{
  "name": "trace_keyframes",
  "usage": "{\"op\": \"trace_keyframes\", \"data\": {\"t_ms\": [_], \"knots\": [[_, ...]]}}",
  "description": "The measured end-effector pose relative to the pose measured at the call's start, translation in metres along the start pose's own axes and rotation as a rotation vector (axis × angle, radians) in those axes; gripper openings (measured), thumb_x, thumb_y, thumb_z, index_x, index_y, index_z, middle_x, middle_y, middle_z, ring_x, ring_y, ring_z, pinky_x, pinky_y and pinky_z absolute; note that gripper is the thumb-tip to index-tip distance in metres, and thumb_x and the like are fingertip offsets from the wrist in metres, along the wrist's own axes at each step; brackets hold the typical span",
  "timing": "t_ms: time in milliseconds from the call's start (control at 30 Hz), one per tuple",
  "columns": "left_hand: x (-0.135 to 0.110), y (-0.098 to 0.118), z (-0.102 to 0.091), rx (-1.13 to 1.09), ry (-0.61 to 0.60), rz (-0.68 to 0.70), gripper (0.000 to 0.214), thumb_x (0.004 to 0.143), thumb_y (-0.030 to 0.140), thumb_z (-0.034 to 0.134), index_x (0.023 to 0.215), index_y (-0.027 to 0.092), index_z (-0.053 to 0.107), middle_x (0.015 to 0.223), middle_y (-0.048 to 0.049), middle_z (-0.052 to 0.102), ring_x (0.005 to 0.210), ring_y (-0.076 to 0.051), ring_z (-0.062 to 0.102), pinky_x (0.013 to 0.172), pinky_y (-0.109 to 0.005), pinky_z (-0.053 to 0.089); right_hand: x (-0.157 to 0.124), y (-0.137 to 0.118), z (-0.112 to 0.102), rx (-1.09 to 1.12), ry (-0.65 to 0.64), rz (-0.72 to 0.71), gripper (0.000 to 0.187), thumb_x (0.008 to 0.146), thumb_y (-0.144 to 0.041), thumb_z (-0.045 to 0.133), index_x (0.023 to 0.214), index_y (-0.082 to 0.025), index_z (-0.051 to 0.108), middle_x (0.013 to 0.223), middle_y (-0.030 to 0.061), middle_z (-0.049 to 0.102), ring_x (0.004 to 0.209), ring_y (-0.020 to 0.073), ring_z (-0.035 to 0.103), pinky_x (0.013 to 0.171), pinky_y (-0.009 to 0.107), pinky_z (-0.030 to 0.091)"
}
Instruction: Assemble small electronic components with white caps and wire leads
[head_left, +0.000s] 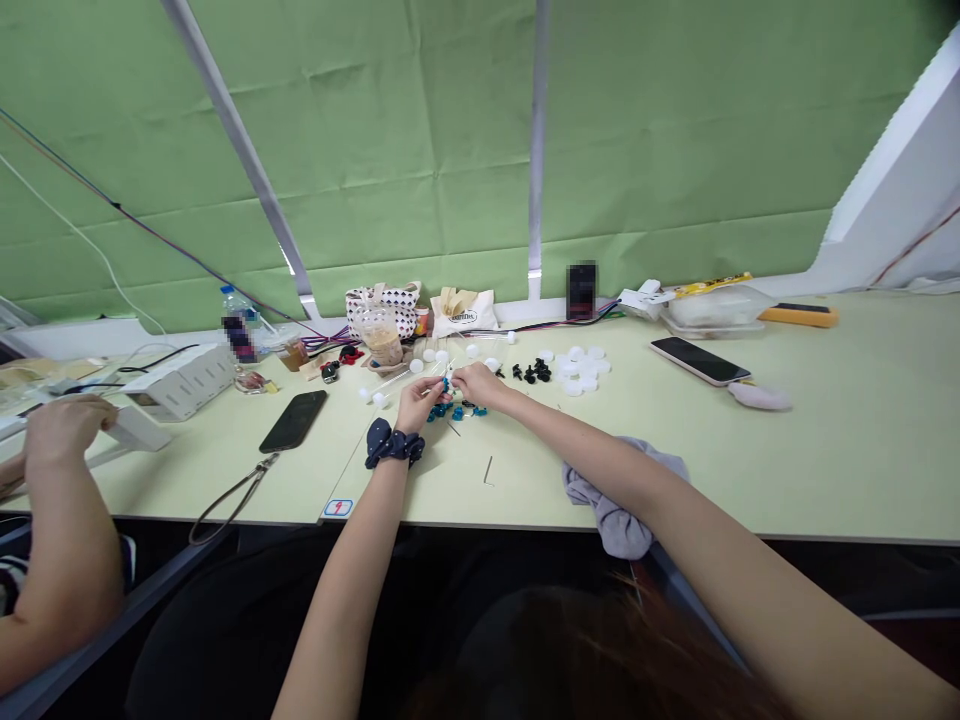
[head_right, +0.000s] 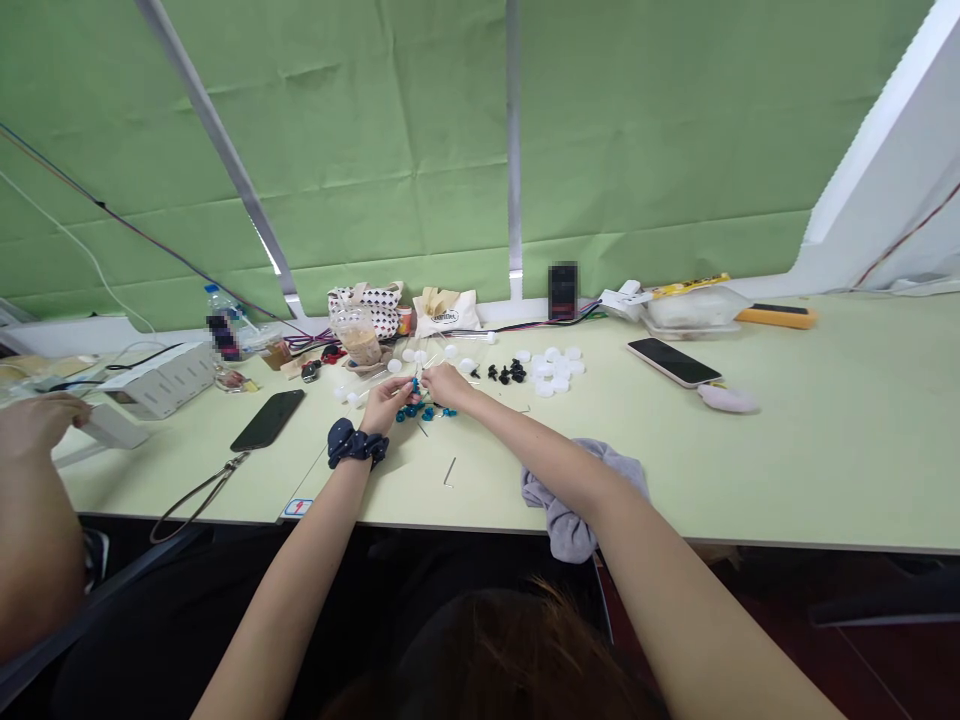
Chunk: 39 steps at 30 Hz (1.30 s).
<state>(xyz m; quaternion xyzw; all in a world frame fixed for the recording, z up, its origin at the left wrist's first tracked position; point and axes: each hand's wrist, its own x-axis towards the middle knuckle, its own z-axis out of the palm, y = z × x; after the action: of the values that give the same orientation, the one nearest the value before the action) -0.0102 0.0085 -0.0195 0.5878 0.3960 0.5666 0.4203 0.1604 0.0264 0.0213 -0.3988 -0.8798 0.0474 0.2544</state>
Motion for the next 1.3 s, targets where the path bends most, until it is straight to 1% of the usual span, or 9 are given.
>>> {"op": "trace_keyframes", "data": {"t_ms": [100, 267, 367, 467, 633, 767, 1000, 1167, 1300], "knots": [[0.001, -0.001, 0.0, -0.013, 0.01, 0.003, 0.05, 0.063, 0.046, 0.073, 0.095, 0.009, 0.064, 0.067, -0.0055, 0.066, 0.062, -0.017, 0.064, 0.068, -0.036, 0.053, -0.002, -0.004, 0.0, -0.059, -0.004, 0.001, 0.025, 0.088, -0.019, 0.045, 0.087, -0.011, 0.069, 0.08, 0.0134, 0.068, 0.075, 0.0193, 0.059, 0.064, 0.025, 0.034], [0.001, 0.001, 0.003, -0.026, 0.014, -0.006, 0.048, 0.063, 0.044, 0.074, 0.095, 0.01, 0.063, 0.067, -0.0044, 0.067, 0.063, -0.017, 0.064, 0.069, -0.036, 0.053, -0.004, -0.004, 0.0, -0.06, 0.075, 0.123, 0.02, 0.085, -0.025, 0.052, 0.087, -0.018, 0.071, 0.081, 0.0101, 0.068, 0.082, 0.0213, 0.056, 0.066, 0.027, 0.033], [0.0, 0.001, 0.005, -0.022, -0.009, -0.008, 0.048, 0.062, 0.042, 0.075, 0.096, 0.01, 0.063, 0.069, -0.0045, 0.067, 0.063, -0.017, 0.064, 0.07, -0.036, 0.053, -0.003, 0.002, 0.002, -0.014, 0.138, 0.132, 0.013, 0.08, -0.028, 0.061, 0.079, -0.021, 0.071, 0.087, 0.0075, 0.067, 0.094, 0.0225, 0.051, 0.072, 0.029, 0.034], [-0.001, 0.0, 0.007, -0.015, -0.035, -0.003, 0.047, 0.062, 0.042, 0.075, 0.096, 0.011, 0.063, 0.071, -0.0042, 0.067, 0.065, -0.017, 0.065, 0.07, -0.036, 0.054, -0.002, 0.008, 0.005, 0.02, 0.162, 0.122, 0.012, 0.075, -0.028, 0.067, 0.069, -0.019, 0.067, 0.098, 0.0057, 0.065, 0.101, 0.0224, 0.047, 0.078, 0.03, 0.033], [-0.002, -0.001, 0.008, -0.024, -0.061, 0.002, 0.045, 0.062, 0.04, 0.076, 0.094, 0.012, 0.063, 0.072, -0.0039, 0.066, 0.067, -0.018, 0.065, 0.071, -0.036, 0.054, -0.001, 0.009, 0.009, 0.072, 0.109, 0.169, 0.006, 0.075, -0.02, 0.064, 0.072, -0.017, 0.059, 0.092, 0.0034, 0.065, 0.086, 0.0169, 0.054, 0.071, 0.025, 0.035], [-0.002, 0.001, 0.009, -0.022, -0.047, -0.001, 0.047, 0.06, 0.042, 0.076, 0.094, 0.012, 0.063, 0.073, -0.0043, 0.066, 0.066, -0.018, 0.065, 0.071, -0.037, 0.055, -0.004, 0.005, 0.009, 0.007, 0.06, 0.211, 0.006, 0.08, -0.023, 0.059, 0.084, -0.018, 0.057, 0.084, 0.0051, 0.064, 0.078, 0.0173, 0.056, 0.062, 0.024, 0.033], [-0.002, 0.002, 0.009, -0.013, -0.017, 0.008, 0.047, 0.061, 0.042, 0.076, 0.095, 0.011, 0.062, 0.072, -0.0044, 0.067, 0.067, -0.018, 0.066, 0.071, -0.037, 0.055, -0.002, 0.008, 0.011, 0.066, -0.04, 0.082, 0.016, 0.086, -0.016, 0.048, 0.102, -0.016, 0.052, 0.086, 0.0075, 0.064, 0.076, 0.0157, 0.056, 0.059, 0.021, 0.033], [-0.002, 0.003, 0.009, 0.001, -0.004, 0.011, 0.045, 0.062, 0.041, 0.075, 0.093, 0.011, 0.062, 0.073, -0.0049, 0.067, 0.066, -0.018, 0.066, 0.071, -0.037, 0.054, 0.0, 0.011, 0.013, 0.055, -0.085, 0.047, 0.017, 0.079, -0.003, 0.049, 0.089, -0.013, 0.059, 0.087, 0.0087, 0.065, 0.078, 0.0156, 0.057, 0.061, 0.021, 0.033], [-0.003, 0.004, 0.01, 0.006, -0.021, 0.007, 0.044, 0.061, 0.04, 0.076, 0.093, 0.012, 0.063, 0.072, -0.0042, 0.066, 0.067, -0.019, 0.066, 0.071, -0.037, 0.054, -0.002, 0.008, 0.008, 0.022, -0.052, 0.131, 0.013, 0.083, -0.012, 0.053, 0.081, -0.015, 0.066, 0.082, 0.0094, 0.067, 0.078, 0.0182, 0.058, 0.063, 0.024, 0.034]]}}
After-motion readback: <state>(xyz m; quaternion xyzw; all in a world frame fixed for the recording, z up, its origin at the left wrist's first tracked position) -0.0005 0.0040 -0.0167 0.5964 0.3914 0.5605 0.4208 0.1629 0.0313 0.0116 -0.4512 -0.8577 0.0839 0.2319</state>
